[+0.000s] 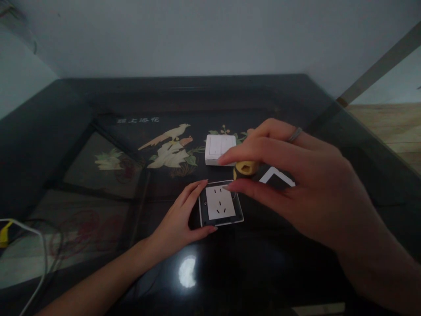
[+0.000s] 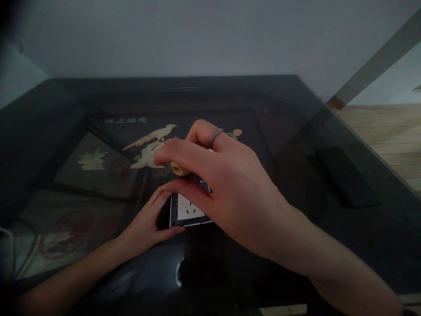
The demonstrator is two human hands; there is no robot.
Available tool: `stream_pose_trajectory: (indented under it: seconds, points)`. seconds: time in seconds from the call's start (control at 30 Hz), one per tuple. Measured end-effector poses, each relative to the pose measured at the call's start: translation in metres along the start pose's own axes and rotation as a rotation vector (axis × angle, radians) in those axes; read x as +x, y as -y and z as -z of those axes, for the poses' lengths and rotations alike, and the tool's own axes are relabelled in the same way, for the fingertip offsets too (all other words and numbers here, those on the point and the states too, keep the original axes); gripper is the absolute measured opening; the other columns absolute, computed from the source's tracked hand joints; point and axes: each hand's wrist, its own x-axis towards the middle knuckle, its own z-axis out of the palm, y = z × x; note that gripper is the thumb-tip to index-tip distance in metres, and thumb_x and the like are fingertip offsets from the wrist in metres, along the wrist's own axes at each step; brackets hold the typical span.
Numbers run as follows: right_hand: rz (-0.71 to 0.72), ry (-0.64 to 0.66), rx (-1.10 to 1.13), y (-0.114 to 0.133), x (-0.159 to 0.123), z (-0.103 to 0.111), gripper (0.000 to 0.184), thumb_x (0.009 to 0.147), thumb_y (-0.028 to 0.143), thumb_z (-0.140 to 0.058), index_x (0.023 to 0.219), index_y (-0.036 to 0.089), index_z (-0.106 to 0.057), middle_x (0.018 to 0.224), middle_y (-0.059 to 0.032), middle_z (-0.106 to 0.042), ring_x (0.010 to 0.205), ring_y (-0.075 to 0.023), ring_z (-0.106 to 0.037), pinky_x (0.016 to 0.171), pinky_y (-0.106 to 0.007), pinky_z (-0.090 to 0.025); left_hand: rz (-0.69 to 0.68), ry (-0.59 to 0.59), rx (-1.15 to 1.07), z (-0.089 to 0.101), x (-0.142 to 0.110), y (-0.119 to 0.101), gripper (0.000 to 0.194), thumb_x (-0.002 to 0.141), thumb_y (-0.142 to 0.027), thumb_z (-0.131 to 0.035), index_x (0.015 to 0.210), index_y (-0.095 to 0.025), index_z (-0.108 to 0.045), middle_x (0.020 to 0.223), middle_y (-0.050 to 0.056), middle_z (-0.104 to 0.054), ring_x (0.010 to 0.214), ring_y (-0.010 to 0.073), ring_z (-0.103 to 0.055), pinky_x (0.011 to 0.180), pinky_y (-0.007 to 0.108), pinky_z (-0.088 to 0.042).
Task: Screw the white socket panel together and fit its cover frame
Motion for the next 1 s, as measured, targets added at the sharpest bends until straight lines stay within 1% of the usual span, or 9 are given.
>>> stream_pose_trajectory:
  seconds: [0.13,0.23,0.4,0.47,0.6,0.7,0.83,0.9,1.0]
  points:
    - [-0.049,0.064,0.024,-0.001,-0.002,0.008,0.041,0.087,0.008,-0.058,0.123,0.025,-0.062,0.108,0.0021,-0.071,0.086,-0.0153,-0.070,0.089,-0.026,-0.055,0.010,0.016,-0.022,0.002,0.001,-0.003,0.089,0.080,-0.037,-0.073,0.151,-0.030,-0.021,0.152,0.013,-0.034,0.141,0.0367,-0.037,0.115,0.059,-0.034]
    - [-0.019,0.121,0.060,-0.002,-0.004,0.012,0.028,0.092,0.017,-0.054,0.117,0.027,-0.063,0.118,0.0013,-0.069,0.098,-0.0181,-0.069,0.090,-0.030,-0.056,0.014,0.029,-0.025,0.002,0.003,-0.004,0.087,0.080,-0.037,-0.073,0.151,-0.029,-0.023,0.151,0.014,-0.034,0.141,0.0373,-0.037,0.115,0.061,-0.033]
    - [-0.037,-0.050,-0.103,0.002,-0.002,0.003,0.008,0.086,0.025,-0.067,0.094,0.025,-0.069,0.098,-0.0030,-0.067,0.086,-0.0214,-0.067,0.075,-0.033,-0.057,0.015,0.005,-0.009,0.000,0.002,-0.002,0.090,0.078,-0.036,-0.074,0.151,-0.031,-0.022,0.152,0.013,-0.034,0.141,0.0374,-0.037,0.115,0.060,-0.034]
    - [-0.072,-0.055,-0.153,0.003,-0.002,0.003,0.014,0.087,0.019,-0.064,0.097,0.027,-0.070,0.095,-0.0015,-0.068,0.083,-0.0213,-0.068,0.075,-0.033,-0.058,0.012,0.004,-0.023,-0.001,0.001,0.000,0.090,0.079,-0.037,-0.074,0.151,-0.031,-0.021,0.152,0.012,-0.033,0.141,0.0365,-0.037,0.116,0.058,-0.034]
    - [-0.037,0.055,-0.090,-0.002,-0.005,0.015,0.035,0.087,0.011,-0.054,0.114,0.029,-0.065,0.108,0.0005,-0.072,0.096,-0.0210,-0.070,0.091,-0.032,-0.057,0.009,0.002,-0.042,-0.001,0.000,0.000,0.088,0.080,-0.037,-0.073,0.151,-0.032,-0.022,0.152,0.012,-0.034,0.141,0.0349,-0.037,0.116,0.058,-0.033]
    - [-0.005,0.100,-0.033,-0.004,-0.006,0.019,0.029,0.088,0.015,-0.055,0.113,0.025,-0.065,0.119,-0.0015,-0.070,0.108,-0.0206,-0.068,0.099,-0.032,-0.054,0.004,0.007,-0.039,0.000,0.001,-0.001,0.088,0.080,-0.038,-0.073,0.152,-0.032,-0.022,0.152,0.012,-0.033,0.141,0.0348,-0.036,0.116,0.058,-0.033]
    - [-0.012,0.023,-0.027,-0.002,-0.004,0.012,0.014,0.088,0.022,-0.064,0.100,0.024,-0.071,0.108,-0.0040,-0.068,0.095,-0.0197,-0.069,0.083,-0.030,-0.059,0.004,0.010,-0.022,0.001,0.001,-0.001,0.088,0.080,-0.037,-0.073,0.151,-0.031,-0.022,0.152,0.012,-0.034,0.141,0.0349,-0.037,0.116,0.057,-0.034]
    - [-0.024,-0.013,-0.044,0.000,-0.004,0.009,0.019,0.087,0.015,-0.063,0.102,0.025,-0.070,0.101,-0.0018,-0.069,0.089,-0.0183,-0.069,0.078,-0.028,-0.059,0.003,0.006,-0.024,0.000,0.001,0.000,0.089,0.080,-0.036,-0.073,0.152,-0.031,-0.021,0.152,0.012,-0.033,0.141,0.0352,-0.037,0.116,0.057,-0.035]
    - [-0.027,0.016,-0.020,0.001,-0.005,0.010,0.032,0.086,0.008,-0.059,0.113,0.024,-0.067,0.102,-0.0001,-0.073,0.094,-0.0186,-0.070,0.087,-0.030,-0.057,0.002,0.000,-0.038,0.000,0.001,0.000,0.089,0.079,-0.036,-0.074,0.151,-0.032,-0.022,0.151,0.012,-0.034,0.140,0.0355,-0.038,0.115,0.058,-0.034]
